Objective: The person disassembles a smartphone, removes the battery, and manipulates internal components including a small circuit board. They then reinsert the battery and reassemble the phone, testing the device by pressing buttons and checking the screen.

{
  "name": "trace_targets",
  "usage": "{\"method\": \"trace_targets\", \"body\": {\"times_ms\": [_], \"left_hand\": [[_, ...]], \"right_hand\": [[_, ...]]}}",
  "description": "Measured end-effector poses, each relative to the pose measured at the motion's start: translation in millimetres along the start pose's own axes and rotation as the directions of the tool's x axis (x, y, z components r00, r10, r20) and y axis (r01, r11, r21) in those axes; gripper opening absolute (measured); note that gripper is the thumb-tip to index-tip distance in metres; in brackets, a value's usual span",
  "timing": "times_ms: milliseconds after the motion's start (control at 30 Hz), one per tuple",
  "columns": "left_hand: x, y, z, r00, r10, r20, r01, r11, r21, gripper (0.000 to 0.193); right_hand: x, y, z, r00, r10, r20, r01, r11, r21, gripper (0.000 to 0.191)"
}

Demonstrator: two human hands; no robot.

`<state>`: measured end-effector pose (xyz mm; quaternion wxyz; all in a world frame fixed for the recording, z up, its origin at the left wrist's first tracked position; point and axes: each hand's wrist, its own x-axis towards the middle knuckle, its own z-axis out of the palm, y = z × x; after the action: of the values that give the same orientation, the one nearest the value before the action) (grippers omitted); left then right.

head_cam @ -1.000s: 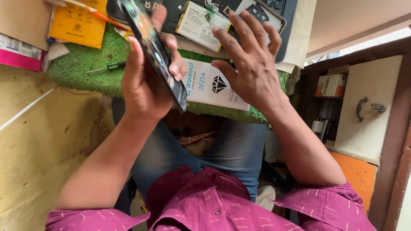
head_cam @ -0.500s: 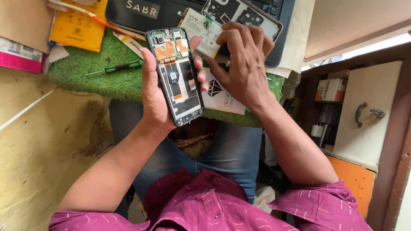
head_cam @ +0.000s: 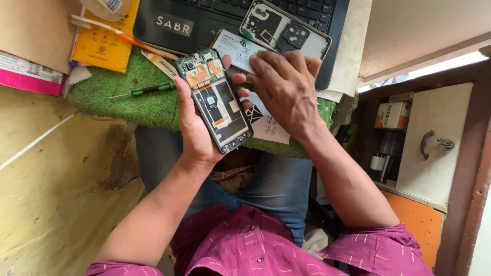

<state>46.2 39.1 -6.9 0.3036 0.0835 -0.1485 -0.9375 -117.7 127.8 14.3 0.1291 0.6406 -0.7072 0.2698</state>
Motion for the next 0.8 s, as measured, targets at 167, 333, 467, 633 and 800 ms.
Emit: {"method": "trace_targets", "body": {"times_ms": [167,333,467,633,800], "left_hand": [[-3.1,-1.7,-2.4,0.998,0.056,0.021,-0.057,0.998,0.033,0.088],[3.3,-10.7,-9.2,0.997,0.066,0.034,-0.068,0.995,0.068,0.088],[8.8,-15.8,-11.0,0.994,0.076,0.081,-0.079,0.997,0.028,0.085],[6.3,-23.9,-6.6,0.997,0.071,0.032,-0.074,0.991,0.112,0.084],[8.1,-31.2,-4.3,0.997,0.049,0.059,-0.054,0.994,0.093,0.082]], "right_hand": [[1.1,6.2,3.1,0.991,-0.073,-0.108,0.066,0.995,-0.072,0.022],[-6.0,-1.7,-15.3,0.971,0.010,-0.239,-0.006,1.000,0.016,0.021],[-28.2,-28.2,-46.6,0.949,-0.130,-0.289,0.115,0.991,-0.068,0.024],[-37.8,-51.9,-49.6,0.938,-0.285,-0.197,0.273,0.958,-0.089,0.024],[-38.9,-56.1,-41.3,0.923,-0.330,-0.196,0.329,0.943,-0.039,0.022]]}}
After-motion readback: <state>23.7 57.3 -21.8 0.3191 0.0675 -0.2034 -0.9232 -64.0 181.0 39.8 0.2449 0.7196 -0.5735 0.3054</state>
